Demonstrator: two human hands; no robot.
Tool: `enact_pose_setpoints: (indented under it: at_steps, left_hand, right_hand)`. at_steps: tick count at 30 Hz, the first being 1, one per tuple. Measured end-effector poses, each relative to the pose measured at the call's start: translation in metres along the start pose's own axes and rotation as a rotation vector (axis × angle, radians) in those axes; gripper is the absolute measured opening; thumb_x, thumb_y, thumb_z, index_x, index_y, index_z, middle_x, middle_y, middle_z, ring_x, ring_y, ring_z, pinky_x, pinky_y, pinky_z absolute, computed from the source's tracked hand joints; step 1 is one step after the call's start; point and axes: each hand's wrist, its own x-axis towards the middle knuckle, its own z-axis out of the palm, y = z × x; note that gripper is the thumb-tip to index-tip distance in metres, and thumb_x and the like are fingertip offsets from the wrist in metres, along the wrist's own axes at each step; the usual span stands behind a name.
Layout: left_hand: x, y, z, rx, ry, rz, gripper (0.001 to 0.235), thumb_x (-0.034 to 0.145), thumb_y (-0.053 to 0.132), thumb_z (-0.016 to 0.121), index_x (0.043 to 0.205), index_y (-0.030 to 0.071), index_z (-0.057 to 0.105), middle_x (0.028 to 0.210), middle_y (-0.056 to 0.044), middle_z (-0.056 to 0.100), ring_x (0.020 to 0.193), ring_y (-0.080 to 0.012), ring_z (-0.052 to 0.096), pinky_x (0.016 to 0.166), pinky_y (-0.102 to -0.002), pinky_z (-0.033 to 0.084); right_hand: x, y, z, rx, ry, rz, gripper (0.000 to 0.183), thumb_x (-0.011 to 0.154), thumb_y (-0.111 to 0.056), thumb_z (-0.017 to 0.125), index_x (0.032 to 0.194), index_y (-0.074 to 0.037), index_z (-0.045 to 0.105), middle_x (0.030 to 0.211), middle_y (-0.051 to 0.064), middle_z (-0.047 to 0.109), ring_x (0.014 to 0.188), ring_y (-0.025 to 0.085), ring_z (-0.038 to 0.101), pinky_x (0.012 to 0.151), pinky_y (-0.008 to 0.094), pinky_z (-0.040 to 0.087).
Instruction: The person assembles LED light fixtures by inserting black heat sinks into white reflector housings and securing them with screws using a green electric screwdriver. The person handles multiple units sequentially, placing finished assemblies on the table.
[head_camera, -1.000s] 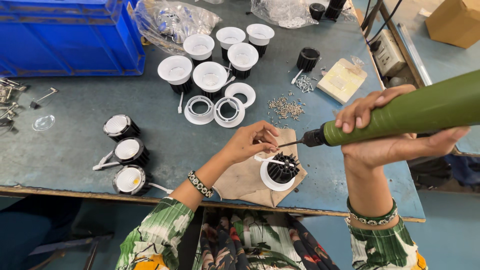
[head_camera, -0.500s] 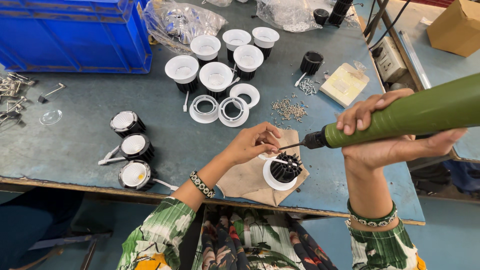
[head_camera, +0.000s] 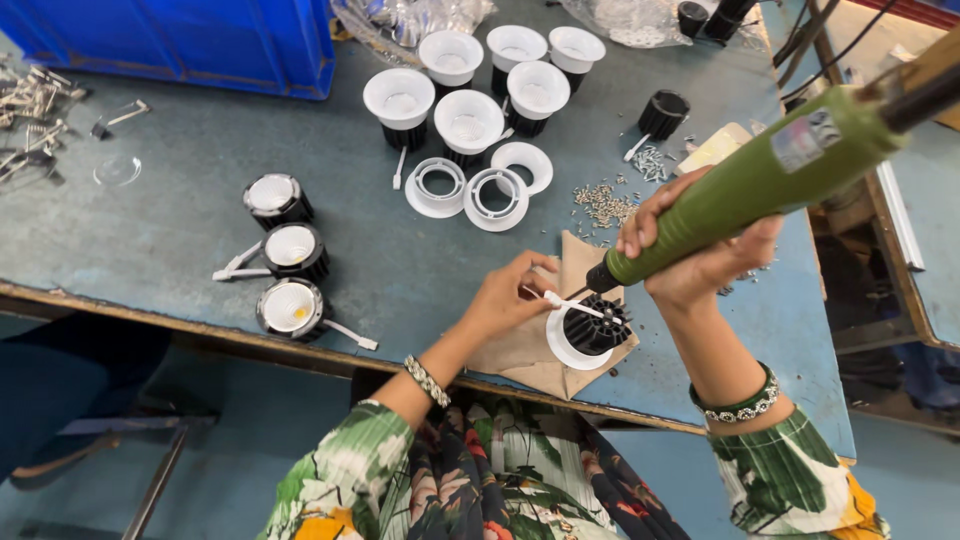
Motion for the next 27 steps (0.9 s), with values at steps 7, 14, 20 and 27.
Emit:
enact_pose_setpoints:
  at_steps: [7,14,20,27]
  left_hand:
    - [-0.041,0.004,0.019,0.142,0.144,0.084,0.042,0.091,0.004,0.070,0.130,0.009,0.053,0.101,-0.007,0.080,0.090,-0.0217,0.078,0.079,-0.033,0.059]
    - [-0.050,0.011,0.029,0.241,0.114,0.070,0.049,0.092,0.002,0.061,0.137,0.012,0.044,0.111,-0.009,0.078,0.089,-0.0332,0.076,0.073,-0.040,0.059]
    - [-0.055,0.012,0.030,0.343,0.097,0.100,0.049,0.093,0.003,0.060,0.138,0.008,0.042,0.113,-0.008,0.077,0.088,-0.0365,0.073,0.070,-0.044,0.058]
    - [-0.058,0.009,0.033,0.489,0.093,0.185,0.048,0.093,0.005,0.062,0.138,0.004,0.045,0.105,-0.013,0.076,0.091,-0.0371,0.072,0.075,-0.048,0.056]
  right_hand:
    - [-0.005,0.013,-0.008,-0.031,-0.087,0.082,0.087,0.092,-0.085,0.045,0.091,0.001,0.045,0.064,0.013,0.045,0.049,0.022,0.047,0.046,0.038,0.045]
    - [-0.008,0.009,-0.005,-0.059,-0.116,0.086,0.089,0.089,-0.087,0.049,0.093,0.002,0.045,0.066,0.013,0.046,0.051,0.021,0.048,0.048,0.038,0.046]
    - [-0.003,0.007,0.004,-0.114,-0.157,0.101,0.090,0.087,-0.088,0.050,0.091,0.001,0.045,0.062,0.013,0.048,0.046,0.020,0.048,0.042,0.036,0.045]
    - [-0.003,0.011,0.001,-0.141,-0.142,0.107,0.092,0.088,-0.090,0.050,0.091,0.002,0.045,0.062,0.012,0.047,0.047,0.020,0.047,0.045,0.035,0.045]
